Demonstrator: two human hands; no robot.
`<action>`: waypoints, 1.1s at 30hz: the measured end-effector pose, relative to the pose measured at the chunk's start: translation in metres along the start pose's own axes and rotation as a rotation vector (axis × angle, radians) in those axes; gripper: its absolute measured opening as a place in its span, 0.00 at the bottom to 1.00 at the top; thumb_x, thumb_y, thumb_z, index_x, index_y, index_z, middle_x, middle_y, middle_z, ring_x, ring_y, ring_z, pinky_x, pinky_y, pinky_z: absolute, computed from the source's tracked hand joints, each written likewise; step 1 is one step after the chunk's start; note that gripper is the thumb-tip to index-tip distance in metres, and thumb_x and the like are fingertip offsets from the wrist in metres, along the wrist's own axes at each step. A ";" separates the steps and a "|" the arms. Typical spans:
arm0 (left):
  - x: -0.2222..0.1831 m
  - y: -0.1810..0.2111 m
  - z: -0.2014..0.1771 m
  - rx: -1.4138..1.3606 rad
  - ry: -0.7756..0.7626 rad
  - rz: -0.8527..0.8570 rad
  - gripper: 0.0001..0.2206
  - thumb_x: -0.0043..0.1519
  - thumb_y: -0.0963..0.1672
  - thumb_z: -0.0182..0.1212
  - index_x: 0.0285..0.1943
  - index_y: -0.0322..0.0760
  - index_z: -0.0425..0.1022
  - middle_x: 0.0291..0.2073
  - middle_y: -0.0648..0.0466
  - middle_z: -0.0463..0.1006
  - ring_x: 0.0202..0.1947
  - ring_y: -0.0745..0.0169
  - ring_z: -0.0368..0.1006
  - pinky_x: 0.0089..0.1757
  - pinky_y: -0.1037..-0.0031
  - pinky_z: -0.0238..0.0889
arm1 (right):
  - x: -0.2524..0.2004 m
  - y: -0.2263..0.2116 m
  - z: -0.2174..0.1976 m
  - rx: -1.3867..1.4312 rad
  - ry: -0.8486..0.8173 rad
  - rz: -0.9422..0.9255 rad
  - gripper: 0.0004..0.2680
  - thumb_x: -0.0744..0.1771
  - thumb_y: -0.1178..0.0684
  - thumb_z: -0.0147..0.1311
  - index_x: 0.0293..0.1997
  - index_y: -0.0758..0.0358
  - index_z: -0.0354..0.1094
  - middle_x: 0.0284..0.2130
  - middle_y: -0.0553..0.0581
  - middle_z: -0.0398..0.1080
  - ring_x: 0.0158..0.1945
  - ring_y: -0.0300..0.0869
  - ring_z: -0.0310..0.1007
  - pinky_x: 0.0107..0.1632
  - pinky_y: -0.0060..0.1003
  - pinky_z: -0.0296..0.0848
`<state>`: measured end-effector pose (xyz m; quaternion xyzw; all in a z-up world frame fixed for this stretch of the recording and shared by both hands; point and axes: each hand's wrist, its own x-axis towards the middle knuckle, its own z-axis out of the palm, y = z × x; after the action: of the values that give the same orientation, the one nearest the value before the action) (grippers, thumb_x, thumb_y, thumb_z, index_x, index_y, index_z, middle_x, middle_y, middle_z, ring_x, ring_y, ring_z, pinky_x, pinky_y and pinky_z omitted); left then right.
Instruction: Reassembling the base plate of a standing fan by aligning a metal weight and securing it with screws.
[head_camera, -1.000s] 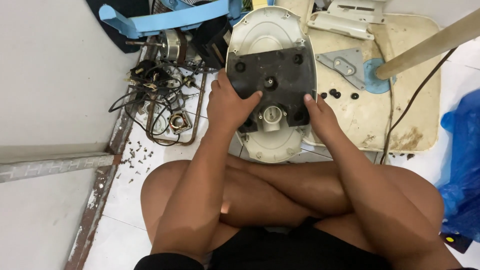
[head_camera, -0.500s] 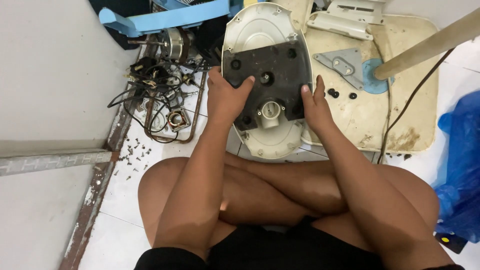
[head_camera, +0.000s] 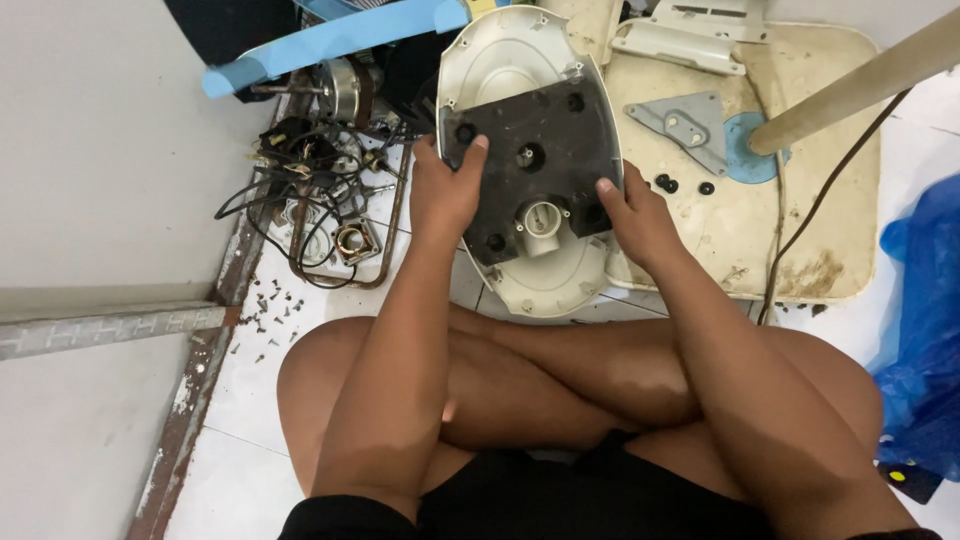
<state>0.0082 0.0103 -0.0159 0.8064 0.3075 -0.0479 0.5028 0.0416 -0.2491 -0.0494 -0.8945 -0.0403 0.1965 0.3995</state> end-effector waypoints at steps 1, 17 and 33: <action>0.003 -0.004 0.000 -0.040 0.022 0.007 0.40 0.67 0.59 0.52 0.76 0.28 0.46 0.61 0.33 0.67 0.62 0.33 0.71 0.54 0.47 0.70 | -0.002 -0.001 0.000 -0.001 0.005 -0.032 0.25 0.73 0.35 0.40 0.75 0.62 0.53 0.54 0.81 0.69 0.61 0.72 0.66 0.60 0.65 0.66; 0.024 -0.021 -0.002 -0.153 0.064 -0.012 0.41 0.68 0.59 0.53 0.76 0.26 0.45 0.64 0.30 0.63 0.65 0.29 0.67 0.57 0.41 0.68 | -0.018 -0.031 0.002 0.030 0.024 -0.053 0.25 0.73 0.40 0.43 0.76 0.68 0.46 0.56 0.79 0.68 0.59 0.66 0.71 0.58 0.61 0.69; 0.014 -0.004 -0.003 -0.168 0.093 -0.018 0.38 0.67 0.61 0.49 0.77 0.34 0.52 0.65 0.32 0.65 0.67 0.28 0.65 0.61 0.43 0.62 | -0.016 -0.025 0.001 0.126 -0.011 -0.090 0.25 0.72 0.40 0.45 0.77 0.63 0.48 0.59 0.76 0.67 0.61 0.67 0.68 0.60 0.61 0.69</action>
<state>0.0161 0.0205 -0.0227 0.7598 0.3409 0.0110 0.5535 0.0289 -0.2351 -0.0266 -0.8638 -0.0703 0.1856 0.4631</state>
